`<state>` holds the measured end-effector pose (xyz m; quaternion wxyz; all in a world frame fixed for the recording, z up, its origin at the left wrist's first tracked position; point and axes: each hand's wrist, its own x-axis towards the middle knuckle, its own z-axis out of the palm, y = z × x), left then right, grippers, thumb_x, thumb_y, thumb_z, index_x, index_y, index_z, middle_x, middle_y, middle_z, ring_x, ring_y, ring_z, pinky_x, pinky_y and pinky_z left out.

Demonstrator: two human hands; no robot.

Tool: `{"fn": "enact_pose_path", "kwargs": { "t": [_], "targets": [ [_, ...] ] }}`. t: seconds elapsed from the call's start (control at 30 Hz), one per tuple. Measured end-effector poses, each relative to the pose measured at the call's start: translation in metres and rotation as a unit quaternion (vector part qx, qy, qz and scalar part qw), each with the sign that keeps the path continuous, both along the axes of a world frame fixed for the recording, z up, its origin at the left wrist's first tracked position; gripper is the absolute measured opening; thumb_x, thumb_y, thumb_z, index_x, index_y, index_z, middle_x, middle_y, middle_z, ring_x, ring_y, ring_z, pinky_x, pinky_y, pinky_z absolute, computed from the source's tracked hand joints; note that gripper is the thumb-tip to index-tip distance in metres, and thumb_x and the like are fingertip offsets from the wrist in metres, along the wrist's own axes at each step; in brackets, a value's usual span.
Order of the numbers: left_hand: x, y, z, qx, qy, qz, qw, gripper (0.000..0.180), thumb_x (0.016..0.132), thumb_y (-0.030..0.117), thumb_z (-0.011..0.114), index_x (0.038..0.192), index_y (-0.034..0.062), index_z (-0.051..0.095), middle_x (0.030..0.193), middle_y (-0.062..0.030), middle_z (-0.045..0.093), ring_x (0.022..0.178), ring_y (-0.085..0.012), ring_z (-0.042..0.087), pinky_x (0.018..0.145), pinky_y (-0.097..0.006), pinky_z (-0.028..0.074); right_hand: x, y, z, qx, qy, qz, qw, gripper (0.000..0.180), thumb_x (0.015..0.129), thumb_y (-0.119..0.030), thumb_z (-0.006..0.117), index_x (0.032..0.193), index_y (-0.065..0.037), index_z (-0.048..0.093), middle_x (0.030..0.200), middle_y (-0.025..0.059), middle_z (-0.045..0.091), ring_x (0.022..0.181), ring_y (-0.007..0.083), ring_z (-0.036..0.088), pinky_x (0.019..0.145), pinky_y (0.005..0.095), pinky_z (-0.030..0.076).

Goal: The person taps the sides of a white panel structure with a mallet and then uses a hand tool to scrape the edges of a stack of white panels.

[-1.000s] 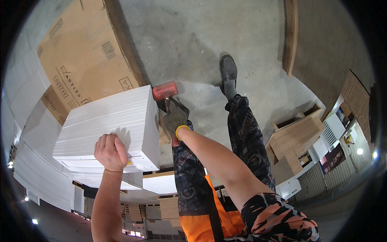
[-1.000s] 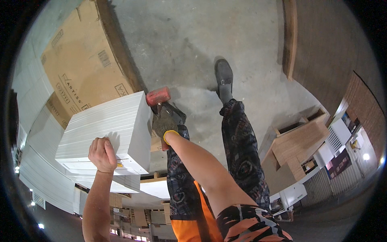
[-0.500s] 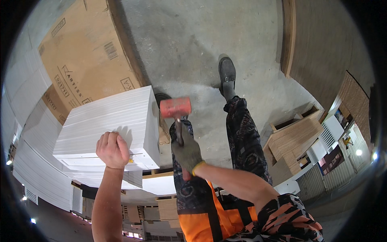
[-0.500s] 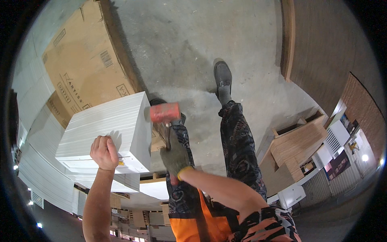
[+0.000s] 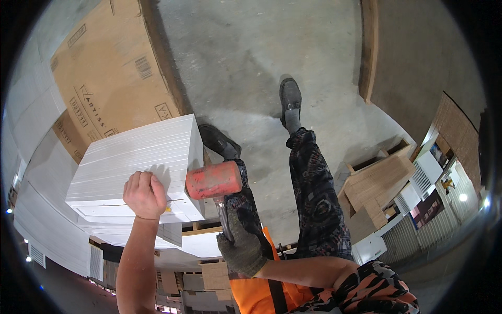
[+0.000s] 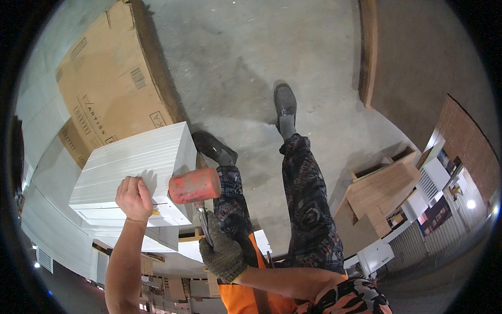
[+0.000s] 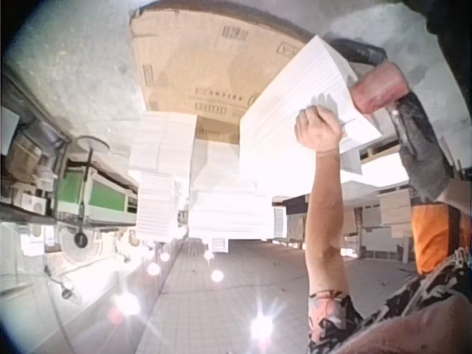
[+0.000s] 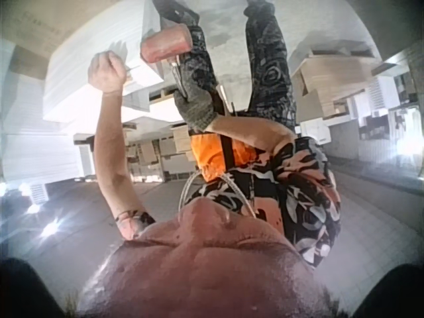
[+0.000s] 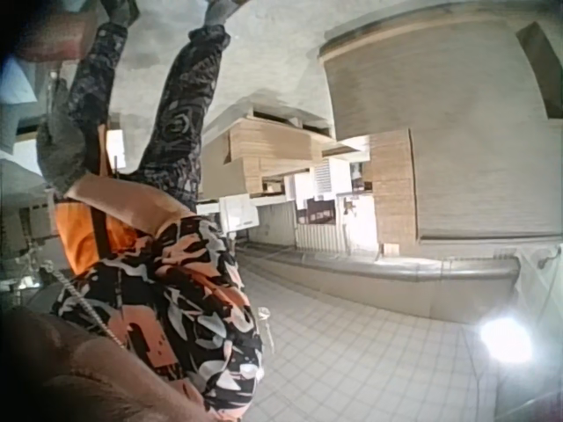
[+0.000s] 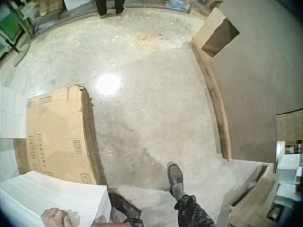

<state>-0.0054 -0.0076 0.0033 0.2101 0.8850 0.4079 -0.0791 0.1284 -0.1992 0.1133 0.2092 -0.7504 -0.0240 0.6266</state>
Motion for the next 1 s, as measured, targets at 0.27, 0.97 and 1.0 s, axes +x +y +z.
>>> {"fn": "enact_pose_path", "kwargs": {
  "t": [0.27,0.97,1.0],
  "targets": [
    [-0.003,-0.001,0.0,-0.009,0.014,0.01,1.0,0.014,0.083,0.013,0.053,0.073,0.0051,0.059,0.069,-0.01,0.058,0.063,-0.0298,0.056,0.059,-0.039,0.043,-0.006,-0.01,-0.016,0.043,-0.034,0.044,0.998,0.067,0.09,-0.018,0.06,0.148,-0.002,0.03,0.124,0.0268,0.059,0.099,0.0391,0.066,0.08,0.0425,0.055],
    [0.0,-0.002,0.0,-0.02,0.017,0.005,1.0,0.017,0.086,0.015,0.05,0.076,0.0051,0.06,0.072,-0.0105,0.059,0.065,-0.0313,0.056,0.06,-0.04,0.043,-0.014,0.004,-0.151,-0.066,-0.003,-0.011,0.998,0.074,0.083,-0.011,0.059,0.15,-0.012,0.029,0.127,0.0244,0.057,0.111,0.0415,0.059,0.094,0.0429,0.049],
    [0.001,-0.001,-0.001,-0.019,0.013,0.005,1.0,0.017,0.086,0.015,0.05,0.076,0.005,0.06,0.072,-0.0105,0.059,0.065,-0.0313,0.056,0.06,-0.04,0.043,-0.013,0.007,-0.159,-0.075,0.003,-0.01,0.997,0.074,0.083,-0.012,0.059,0.15,-0.011,0.029,0.127,0.0246,0.058,0.111,0.0416,0.059,0.094,0.0432,0.049]
  ]
}}
